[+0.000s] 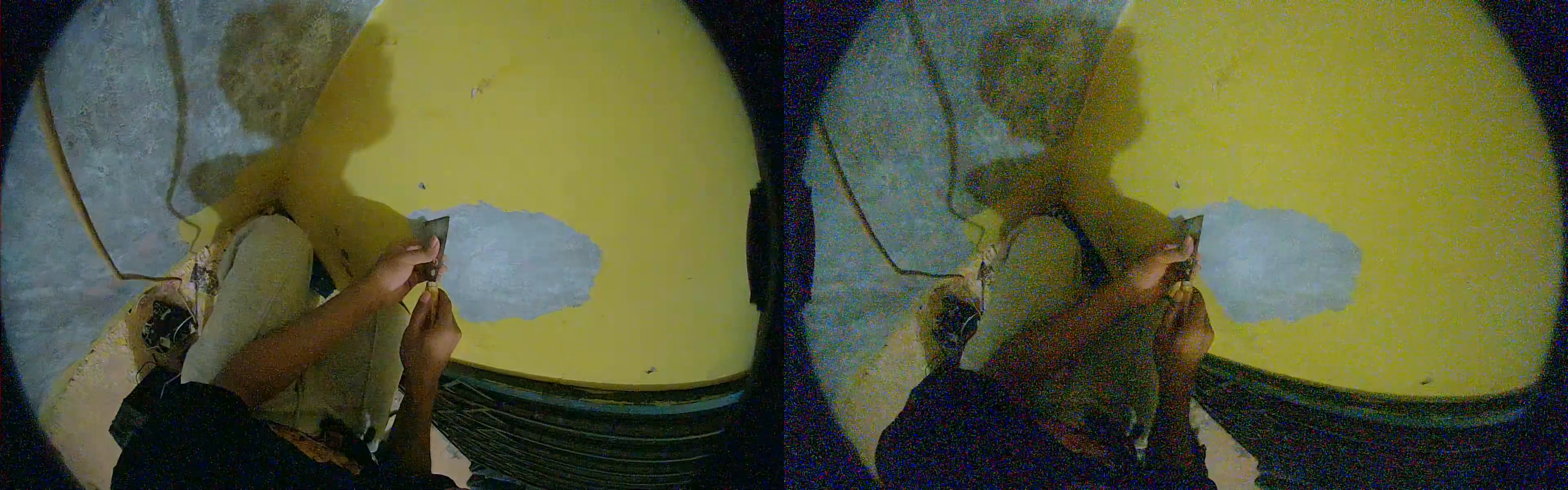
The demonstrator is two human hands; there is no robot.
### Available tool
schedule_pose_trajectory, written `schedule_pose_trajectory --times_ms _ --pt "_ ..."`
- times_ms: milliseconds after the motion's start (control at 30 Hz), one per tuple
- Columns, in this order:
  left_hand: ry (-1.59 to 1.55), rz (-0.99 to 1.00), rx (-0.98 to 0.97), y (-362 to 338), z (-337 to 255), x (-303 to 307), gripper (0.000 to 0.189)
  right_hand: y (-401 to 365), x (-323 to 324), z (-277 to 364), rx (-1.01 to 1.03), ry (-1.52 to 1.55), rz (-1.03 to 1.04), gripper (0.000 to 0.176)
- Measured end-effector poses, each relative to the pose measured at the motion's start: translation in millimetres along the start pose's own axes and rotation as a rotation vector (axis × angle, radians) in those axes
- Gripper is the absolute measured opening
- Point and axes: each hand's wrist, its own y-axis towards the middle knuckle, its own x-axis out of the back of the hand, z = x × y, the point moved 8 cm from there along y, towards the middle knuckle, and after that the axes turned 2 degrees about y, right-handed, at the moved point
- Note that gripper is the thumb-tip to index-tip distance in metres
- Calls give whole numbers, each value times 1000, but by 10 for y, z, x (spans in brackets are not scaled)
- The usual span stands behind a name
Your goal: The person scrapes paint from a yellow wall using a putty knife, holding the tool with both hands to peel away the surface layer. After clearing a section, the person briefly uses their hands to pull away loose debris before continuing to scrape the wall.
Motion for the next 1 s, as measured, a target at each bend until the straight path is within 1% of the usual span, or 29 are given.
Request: schedule_pose_trajectory --times_ms 67,133,200,233,267,300,333,367,400,433,467,500,533,567,633,667,700,733,767,800,833,867,933,967,1000 --pt "-20 23 15 15 15 2 35 8 -24 5 14 26 -29 25" --pt "45 -15 46 26 -30 12 33 -17 -46 49 34 56 -60 26" --pt "27 12 47 -26 -130 -35 33 -48 -128 42 -87 126 -43 25" --pt "8 39 50 -62 -179 -86 32 -79 -194 66 -87 127 -43 25" --pt "8 37 50 -93 -230 -119 32 -125 -228 79 -97 96 -104 25" --pt "105 -8 100 -119 -261 -110 31 -138 -241 84 -109 64 -162 25" --pt "203 -53 150 -139 -276 -81 30 -126 -267 87 -111 65 -159 25" --pt "203 -57 152 -142 -309 -76 30 -110 -258 112 -84 102 -197 26" --pt "186 -15 145 -148 -322 -118 28 -105 -223 145 -58 139 -236 26" --pt "169 26 144 -155 -318 -153 27 -94 -179 162 -66 139 -235 26" --pt "170 23 152 -125 -294 -154 27 -45 -163 169 -90 114 -159 26" --pt "140 -20 131 -85 -280 -137 25 -13 -157 181 -112 89 -86 27" --pt "108 -63 106 -38 -287 -108 24 18 -140 195 -115 87 -87 27" --pt "106 -60 109 6 -267 -101 24 42 -124 178 -148 131 -93 25" --pt "34 -75 -18 88 -340 -84 22 207 -132 73 -180 162 -91 24" --pt "24 -75 -13 127 -413 -9 22 410 -219 133 58 98 -45 22" --pt "-36 -9 -78 145 -673 46 22 519 -299 258 290 39 -4 21" --pt "-85 60 -148 130 -891 29 23 646 -278 370 284 44 -16 21" --pt "-70 63 -148 91 -953 -5 23 771 -281 524 273 82 49 21" --pt "-55 -41 -188 43 -1040 49 24 840 -279 666 265 121 118 21" --pt "-42 -147 -229 -19 -1111 118 26 803 -326 703 179 98 170 23" --pt "-35 -147 -231 -37 -1088 180 26 726 -387 716 180 104 166 23" --pt "87 -200 -227 -58 -937 353 29 526 -501 594 178 146 99 24" --pt "82 -197 -229 -50 -857 356 29 425 -564 430 75 154 104 26" --pt "157 -244 -327 -89 -856 332 31 320 -572 378 76 148 106 26"
